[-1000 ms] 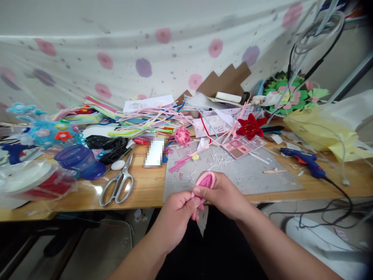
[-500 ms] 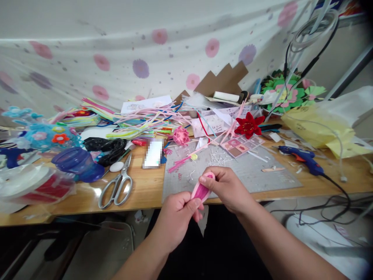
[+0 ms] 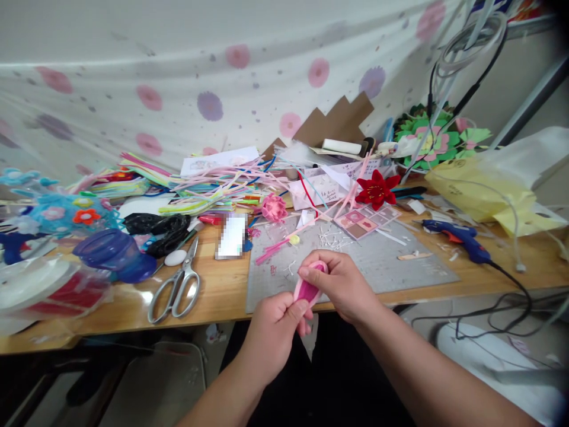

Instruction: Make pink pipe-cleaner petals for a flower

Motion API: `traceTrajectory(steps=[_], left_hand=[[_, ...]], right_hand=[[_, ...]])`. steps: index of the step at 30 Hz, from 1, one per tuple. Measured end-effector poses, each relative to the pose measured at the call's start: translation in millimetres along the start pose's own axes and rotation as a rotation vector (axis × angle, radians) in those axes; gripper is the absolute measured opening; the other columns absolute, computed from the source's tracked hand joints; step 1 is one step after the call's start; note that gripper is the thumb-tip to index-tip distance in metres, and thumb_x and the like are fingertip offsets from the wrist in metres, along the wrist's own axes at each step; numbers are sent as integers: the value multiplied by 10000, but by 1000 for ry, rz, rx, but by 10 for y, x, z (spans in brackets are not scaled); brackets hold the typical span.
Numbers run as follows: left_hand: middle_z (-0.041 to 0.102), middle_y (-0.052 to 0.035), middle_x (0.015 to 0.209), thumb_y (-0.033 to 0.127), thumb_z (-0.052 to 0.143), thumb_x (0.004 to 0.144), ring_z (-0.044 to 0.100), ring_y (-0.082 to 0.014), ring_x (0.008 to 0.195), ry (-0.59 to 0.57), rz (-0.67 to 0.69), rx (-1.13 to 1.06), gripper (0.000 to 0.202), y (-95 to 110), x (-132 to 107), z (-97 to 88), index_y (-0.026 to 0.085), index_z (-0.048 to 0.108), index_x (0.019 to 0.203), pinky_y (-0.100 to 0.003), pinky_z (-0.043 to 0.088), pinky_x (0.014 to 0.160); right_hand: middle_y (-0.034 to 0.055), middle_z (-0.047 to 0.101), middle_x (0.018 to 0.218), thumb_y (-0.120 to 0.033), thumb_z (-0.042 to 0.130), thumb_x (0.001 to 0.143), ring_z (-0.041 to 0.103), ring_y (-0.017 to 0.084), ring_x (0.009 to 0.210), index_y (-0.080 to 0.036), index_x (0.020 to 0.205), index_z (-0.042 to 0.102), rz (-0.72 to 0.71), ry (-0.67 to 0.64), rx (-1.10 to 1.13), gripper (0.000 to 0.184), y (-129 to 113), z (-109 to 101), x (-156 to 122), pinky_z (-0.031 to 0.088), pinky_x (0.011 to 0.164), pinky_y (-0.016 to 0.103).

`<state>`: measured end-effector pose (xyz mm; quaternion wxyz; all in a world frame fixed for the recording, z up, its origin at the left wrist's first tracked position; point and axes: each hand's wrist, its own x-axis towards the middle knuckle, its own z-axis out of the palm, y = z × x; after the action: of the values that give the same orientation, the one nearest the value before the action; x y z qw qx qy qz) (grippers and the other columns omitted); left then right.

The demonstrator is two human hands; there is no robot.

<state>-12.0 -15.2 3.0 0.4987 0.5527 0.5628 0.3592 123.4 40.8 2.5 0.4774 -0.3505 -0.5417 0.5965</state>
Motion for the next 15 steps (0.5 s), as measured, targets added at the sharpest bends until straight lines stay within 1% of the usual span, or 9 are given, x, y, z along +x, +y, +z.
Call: traceTrajectory(steps=[4, 6, 9, 12, 15], left_hand=[[567, 15, 531, 318, 476, 860, 585, -167, 585, 1, 5, -38, 294, -26, 1, 57, 180, 594, 628, -280, 432, 639], [550, 22, 515, 314, 482, 859, 580, -165, 581, 9, -4, -85, 283, -45, -1, 81, 175, 600, 643, -279, 436, 640], [535, 32, 504, 313, 491, 866, 575, -157, 580, 9, -8, -136, 275, -64, -7, 85, 170, 609, 662, -273, 435, 645], [537, 34, 508, 321, 498, 873, 578, -152, 582, 1, -12, -163, 278, -69, -9, 65, 169, 609, 668, -269, 431, 647], [552, 29, 516, 330, 500, 875, 584, -156, 590, -10, -23, -144, 281, -58, -7, 45, 167, 613, 678, -276, 431, 656]], right_hand=[[-43, 526, 496, -393, 701, 714, 449, 78, 396, -169, 653, 547, 41, 99, 118, 279, 32, 47, -13, 360, 374, 177], [-44, 524, 493, -403, 705, 711, 442, 78, 387, -170, 655, 540, 63, 68, 133, 291, 40, 44, -15, 353, 363, 176], [-19, 567, 565, -396, 693, 740, 489, 87, 467, -153, 705, 594, 33, -25, 69, 264, 7, -20, -5, 397, 440, 191], [-10, 574, 631, -393, 656, 778, 500, 86, 544, -145, 751, 641, -35, -29, 32, 250, -41, -90, 11, 398, 513, 194], [-15, 565, 621, -348, 677, 749, 486, 83, 537, -146, 732, 631, -19, -44, 17, 208, -63, -95, 21, 386, 502, 189]])
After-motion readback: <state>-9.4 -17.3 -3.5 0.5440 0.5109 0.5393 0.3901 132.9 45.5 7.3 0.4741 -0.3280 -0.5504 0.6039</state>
